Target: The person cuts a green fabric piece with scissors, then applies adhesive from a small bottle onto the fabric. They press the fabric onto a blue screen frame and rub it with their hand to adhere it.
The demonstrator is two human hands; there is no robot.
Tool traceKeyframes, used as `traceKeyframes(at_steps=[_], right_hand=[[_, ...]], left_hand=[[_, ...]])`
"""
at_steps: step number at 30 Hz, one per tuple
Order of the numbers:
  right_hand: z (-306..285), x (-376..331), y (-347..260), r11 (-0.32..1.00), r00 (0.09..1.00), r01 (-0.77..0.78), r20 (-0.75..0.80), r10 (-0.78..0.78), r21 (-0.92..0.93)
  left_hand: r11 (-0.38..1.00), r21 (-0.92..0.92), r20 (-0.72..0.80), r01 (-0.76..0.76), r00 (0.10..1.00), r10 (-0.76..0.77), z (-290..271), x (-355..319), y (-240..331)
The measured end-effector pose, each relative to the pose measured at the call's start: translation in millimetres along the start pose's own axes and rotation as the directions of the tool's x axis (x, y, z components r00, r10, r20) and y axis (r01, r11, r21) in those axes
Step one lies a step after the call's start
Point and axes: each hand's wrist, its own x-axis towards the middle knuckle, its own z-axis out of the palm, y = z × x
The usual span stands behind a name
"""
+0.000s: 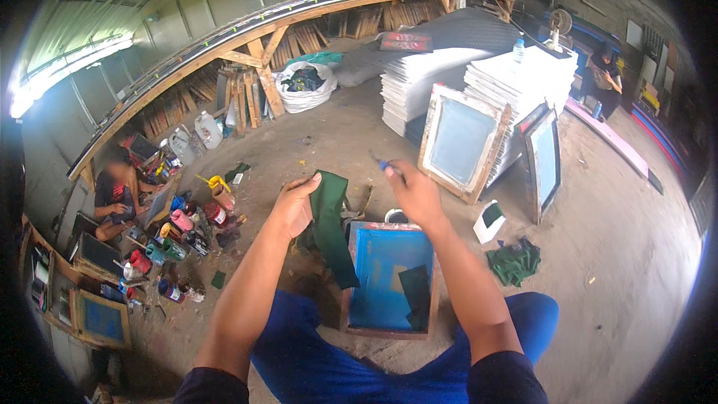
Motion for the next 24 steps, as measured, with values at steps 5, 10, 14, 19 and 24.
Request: traceKeyframes(at_steps=[5, 10, 14, 19, 24], right_hand=[[-1, -22, -30, 0.825, 0.885, 0.452, 0.054, -0.462, -0.338], [5, -27, -35, 0.682, 0.817, 0.540, 0.113, -0.565, -0.493], [9, -32, -36, 0.605, 0.813, 0.545, 0.190, -0.550, -0.580], [10, -35, -43, 0.562, 0.805, 0.565, 0.256, -0.535, -0.604], [14, -34, -46, 0.567, 0.755, 0.577, 0.118, -0.645, -0.588]], left_hand=[[1.000, -0.010, -0.028, -0.006, 1.000, 0.005, -13, 4, 9], [0.999, -0.016, 0.006, 0.039, 0.999, -0.039, -16, 2, 13], [0.998, 0.031, 0.003, 0.055, 0.998, -0.055, -10, 2, 10], [0.997, 0.054, -0.015, 0.059, 0.998, -0.058, -6, 1, 8], [0.995, 0.031, 0.005, 0.097, 0.995, -0.098, -7, 3, 6]])
